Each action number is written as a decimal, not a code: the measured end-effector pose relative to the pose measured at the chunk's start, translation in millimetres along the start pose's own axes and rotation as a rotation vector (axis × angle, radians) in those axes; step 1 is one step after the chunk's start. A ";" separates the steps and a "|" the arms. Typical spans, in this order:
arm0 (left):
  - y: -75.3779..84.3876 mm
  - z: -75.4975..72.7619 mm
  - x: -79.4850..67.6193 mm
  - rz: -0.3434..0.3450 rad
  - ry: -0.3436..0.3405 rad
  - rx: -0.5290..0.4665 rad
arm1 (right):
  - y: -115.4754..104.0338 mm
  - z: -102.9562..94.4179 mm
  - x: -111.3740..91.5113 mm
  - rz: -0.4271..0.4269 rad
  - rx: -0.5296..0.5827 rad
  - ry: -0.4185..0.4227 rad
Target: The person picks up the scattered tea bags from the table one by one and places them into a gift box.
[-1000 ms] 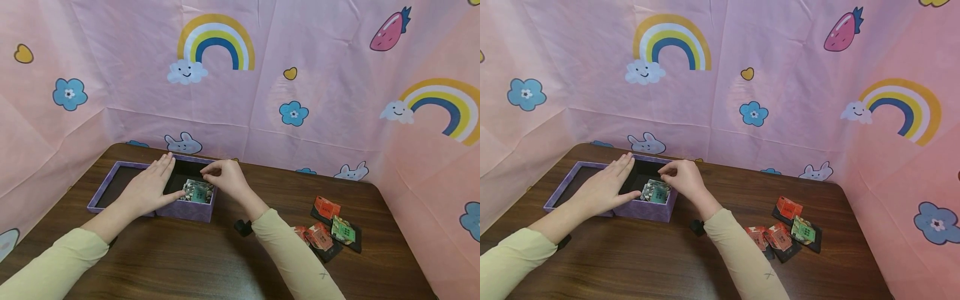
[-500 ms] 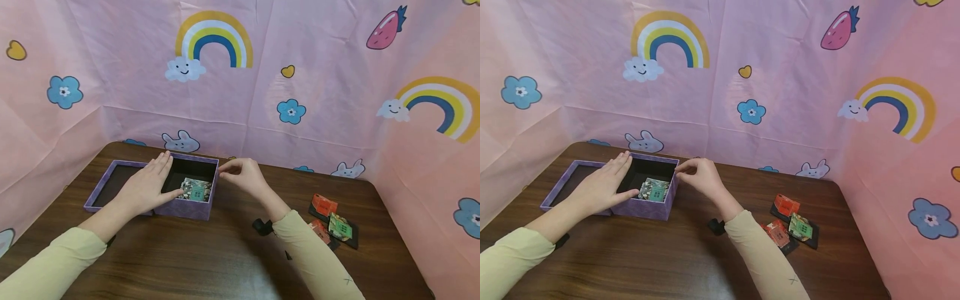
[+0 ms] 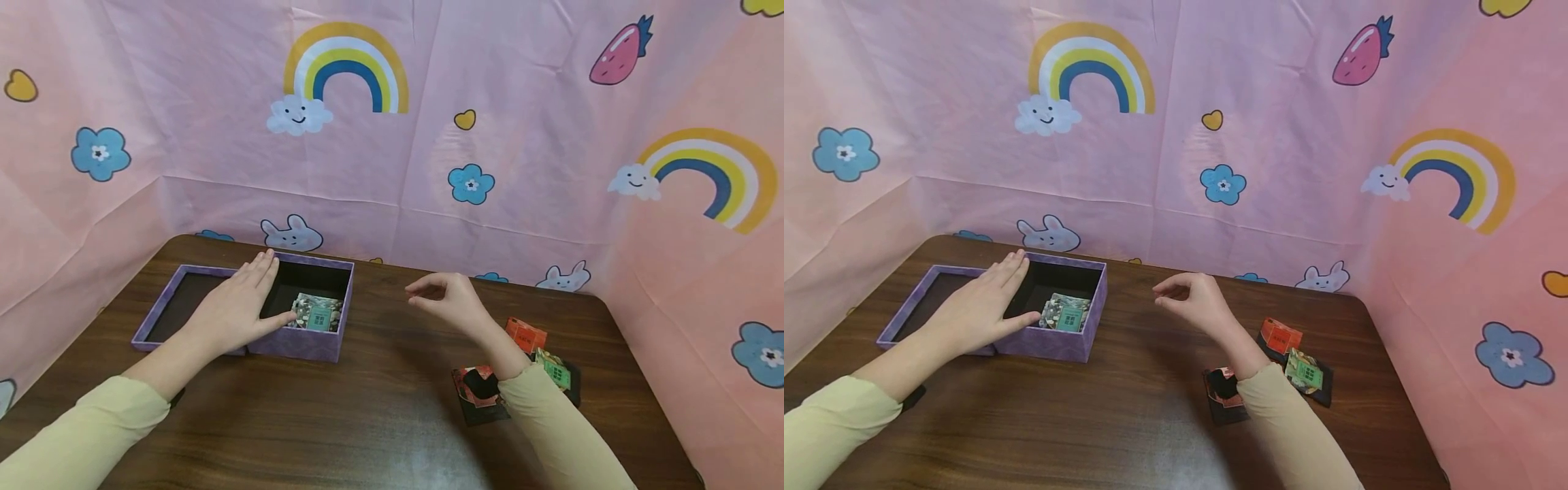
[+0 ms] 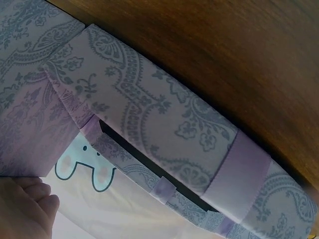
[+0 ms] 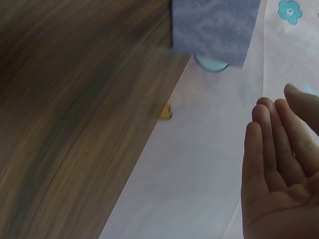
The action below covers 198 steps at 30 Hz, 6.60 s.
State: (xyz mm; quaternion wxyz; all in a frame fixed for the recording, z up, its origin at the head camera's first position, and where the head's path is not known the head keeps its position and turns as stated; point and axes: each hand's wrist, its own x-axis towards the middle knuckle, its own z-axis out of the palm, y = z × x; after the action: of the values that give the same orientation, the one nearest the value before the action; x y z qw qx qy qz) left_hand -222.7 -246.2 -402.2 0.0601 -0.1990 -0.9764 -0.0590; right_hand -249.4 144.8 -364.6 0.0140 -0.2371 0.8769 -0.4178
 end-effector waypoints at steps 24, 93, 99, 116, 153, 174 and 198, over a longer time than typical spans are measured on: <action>0.6 -1.5 -0.8 0.004 -0.013 0.013 | 68.4 -43.1 -83.8 0.039 -0.125 -0.126; -1.3 3.1 2.5 0.010 0.017 0.011 | 104.0 -24.3 -98.7 0.024 -0.144 -0.242; 0.3 0.7 1.2 0.008 0.002 0.015 | 94.6 -23.9 -88.1 0.094 -0.114 -0.131; 1.3 -0.8 0.8 0.005 0.000 0.026 | 54.8 -26.2 -42.9 0.049 -0.112 0.008; -1.3 -0.6 2.4 0.022 -0.001 0.050 | -54.0 19.2 61.8 -0.043 0.102 0.114; -5.1 -1.6 6.0 0.013 -0.022 0.019 | -84.9 74.7 90.6 -0.062 0.268 0.042; -2.2 -3.0 3.8 0.020 -0.008 0.031 | -63.8 110.7 89.0 -0.123 0.093 -0.129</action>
State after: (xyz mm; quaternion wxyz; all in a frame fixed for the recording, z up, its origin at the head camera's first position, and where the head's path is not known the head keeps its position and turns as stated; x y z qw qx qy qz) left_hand -226.8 -247.2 -398.9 0.0600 -0.2082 -0.9753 -0.0426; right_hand -277.9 -8.0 -374.0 0.0556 -0.3159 0.8377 -0.4420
